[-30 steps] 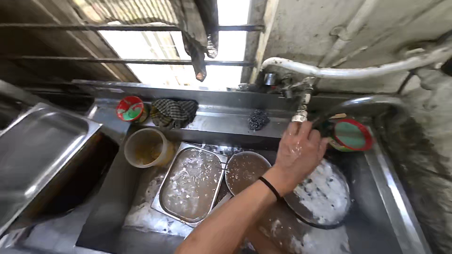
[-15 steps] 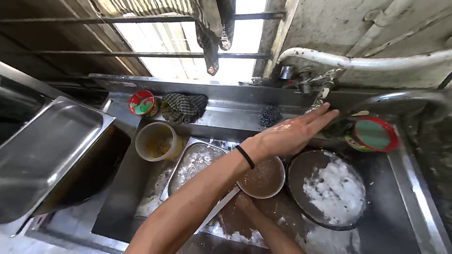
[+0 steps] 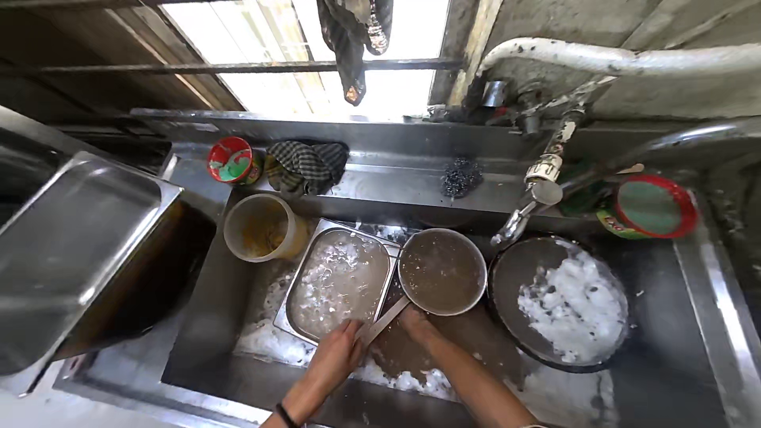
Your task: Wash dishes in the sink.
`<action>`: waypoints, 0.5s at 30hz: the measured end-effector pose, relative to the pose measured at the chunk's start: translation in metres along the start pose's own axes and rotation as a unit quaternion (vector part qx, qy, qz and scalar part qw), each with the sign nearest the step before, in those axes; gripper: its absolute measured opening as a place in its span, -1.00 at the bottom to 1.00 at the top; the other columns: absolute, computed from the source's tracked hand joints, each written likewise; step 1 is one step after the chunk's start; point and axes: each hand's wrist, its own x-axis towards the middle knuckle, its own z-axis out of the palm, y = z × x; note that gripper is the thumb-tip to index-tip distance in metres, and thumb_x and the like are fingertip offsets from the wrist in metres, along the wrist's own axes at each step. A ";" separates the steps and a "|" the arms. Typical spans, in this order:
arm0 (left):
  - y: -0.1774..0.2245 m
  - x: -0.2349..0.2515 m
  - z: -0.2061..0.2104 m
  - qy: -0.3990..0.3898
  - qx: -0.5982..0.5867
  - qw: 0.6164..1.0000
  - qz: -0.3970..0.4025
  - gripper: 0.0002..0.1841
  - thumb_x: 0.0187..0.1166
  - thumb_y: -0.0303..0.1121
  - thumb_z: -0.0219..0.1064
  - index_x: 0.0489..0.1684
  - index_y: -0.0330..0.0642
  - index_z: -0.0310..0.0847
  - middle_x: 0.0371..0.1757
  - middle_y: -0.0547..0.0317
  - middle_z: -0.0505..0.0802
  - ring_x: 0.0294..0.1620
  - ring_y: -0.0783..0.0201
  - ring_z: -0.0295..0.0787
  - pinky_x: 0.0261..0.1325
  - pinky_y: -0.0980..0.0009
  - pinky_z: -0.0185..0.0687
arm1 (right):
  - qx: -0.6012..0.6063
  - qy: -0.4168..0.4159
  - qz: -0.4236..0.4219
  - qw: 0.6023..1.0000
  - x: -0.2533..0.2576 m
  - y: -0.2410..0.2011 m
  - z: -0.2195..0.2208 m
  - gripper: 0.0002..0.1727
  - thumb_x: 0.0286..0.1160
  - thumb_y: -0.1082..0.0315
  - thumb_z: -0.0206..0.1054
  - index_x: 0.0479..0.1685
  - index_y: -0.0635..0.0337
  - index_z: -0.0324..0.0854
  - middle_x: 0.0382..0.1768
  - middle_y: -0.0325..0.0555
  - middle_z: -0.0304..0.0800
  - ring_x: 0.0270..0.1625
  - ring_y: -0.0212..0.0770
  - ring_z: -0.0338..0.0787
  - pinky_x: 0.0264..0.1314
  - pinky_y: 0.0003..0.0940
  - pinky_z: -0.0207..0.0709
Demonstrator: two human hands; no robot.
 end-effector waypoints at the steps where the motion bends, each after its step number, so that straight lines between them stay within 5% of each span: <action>1: -0.011 -0.015 0.008 -0.001 -0.005 1.000 0.003 -0.54 0.78 -0.18 0.09 0.54 -0.21 0.52 0.39 -0.15 0.74 0.31 -0.06 0.77 0.44 -0.03 0.62 | 0.000 0.001 -0.005 1.000 -0.002 0.000 0.001 -0.37 0.81 0.31 0.01 0.76 0.52 0.09 0.72 0.40 0.29 0.78 0.23 0.33 0.84 0.01 0.14; 6: -0.043 -0.092 0.024 0.153 0.022 0.986 0.057 -0.63 0.71 -0.30 0.19 0.35 -0.26 0.68 0.29 -0.13 0.82 0.33 -0.07 0.79 0.40 0.00 0.67 | -0.009 0.002 0.028 1.000 -0.029 -0.025 -0.010 -0.42 0.86 0.39 -0.12 0.78 0.52 0.04 0.76 0.35 0.23 0.82 0.15 0.27 0.86 -0.07 0.08; 10: -0.086 -0.132 0.028 0.294 0.042 0.954 0.035 -0.62 0.67 -0.34 0.19 0.28 -0.40 0.69 0.25 -0.25 0.83 0.29 -0.19 0.79 0.40 -0.06 0.66 | 0.037 0.094 0.016 0.995 0.041 0.009 0.040 -0.41 0.75 0.33 0.04 0.71 0.46 0.26 0.63 0.34 0.45 0.71 0.19 0.44 0.79 0.00 0.25; 13: -0.103 -0.142 0.039 0.374 0.036 0.927 0.021 -0.56 0.67 -0.29 0.06 0.21 -0.49 0.69 0.15 -0.32 0.84 0.14 -0.20 0.84 0.25 -0.03 0.73 | 0.023 0.051 -0.002 0.998 0.037 0.010 0.031 -0.41 0.84 0.37 -0.07 0.78 0.49 0.08 0.73 0.34 0.29 0.79 0.15 0.32 0.84 -0.06 0.14; 15: -0.103 -0.139 0.044 0.407 0.040 0.912 0.031 -0.56 0.67 -0.26 0.05 0.16 -0.43 0.71 0.11 -0.25 0.86 0.05 -0.09 0.86 0.16 0.06 0.77 | 0.035 0.151 -0.043 0.987 0.046 0.023 0.053 -0.44 0.82 0.36 -0.09 0.71 0.49 0.24 0.62 0.37 0.45 0.70 0.19 0.46 0.79 -0.05 0.26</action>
